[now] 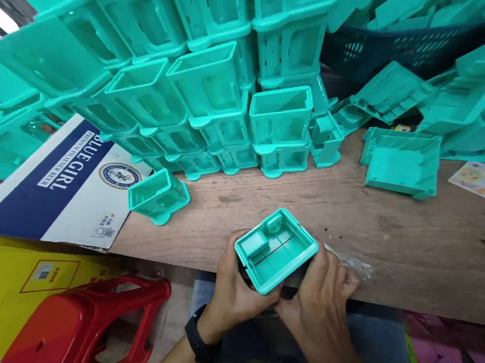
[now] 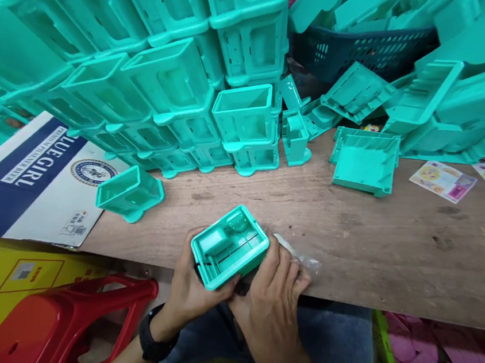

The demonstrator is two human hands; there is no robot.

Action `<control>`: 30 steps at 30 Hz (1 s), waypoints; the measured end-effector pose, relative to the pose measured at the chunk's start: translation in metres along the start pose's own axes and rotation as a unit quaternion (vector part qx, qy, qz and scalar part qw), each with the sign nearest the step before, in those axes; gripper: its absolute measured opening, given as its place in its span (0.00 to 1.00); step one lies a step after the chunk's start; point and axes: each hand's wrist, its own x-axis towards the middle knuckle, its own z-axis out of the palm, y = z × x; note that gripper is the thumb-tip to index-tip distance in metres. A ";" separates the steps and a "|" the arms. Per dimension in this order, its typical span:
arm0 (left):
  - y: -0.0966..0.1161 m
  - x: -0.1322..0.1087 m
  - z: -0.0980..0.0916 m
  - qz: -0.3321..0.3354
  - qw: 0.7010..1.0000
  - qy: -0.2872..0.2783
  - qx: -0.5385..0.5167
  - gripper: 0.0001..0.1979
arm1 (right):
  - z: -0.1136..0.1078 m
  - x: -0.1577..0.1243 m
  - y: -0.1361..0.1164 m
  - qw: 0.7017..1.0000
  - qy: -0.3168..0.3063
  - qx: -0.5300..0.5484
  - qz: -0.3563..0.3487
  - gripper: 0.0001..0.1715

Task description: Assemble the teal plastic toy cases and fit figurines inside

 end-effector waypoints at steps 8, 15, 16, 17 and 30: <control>-0.006 -0.006 0.005 0.000 1.000 0.019 0.015 0.34 | 0.002 -0.003 -0.014 0.999 -0.026 0.004 0.044 0.44; -0.010 -0.013 0.008 0.005 0.999 0.041 0.002 0.36 | 0.002 0.004 0.020 0.994 -0.053 0.083 -0.041 0.42; -0.009 -0.013 0.009 0.005 0.999 0.044 -0.006 0.36 | 0.002 0.005 0.025 0.993 -0.059 0.092 -0.050 0.42; -0.009 -0.013 0.009 0.007 0.999 0.046 -0.013 0.36 | 0.002 0.006 0.029 0.991 -0.062 0.100 -0.057 0.42; -0.011 -0.013 0.012 0.026 0.994 0.032 -0.096 0.36 | -0.002 0.016 0.054 0.985 -0.101 0.108 -0.094 0.41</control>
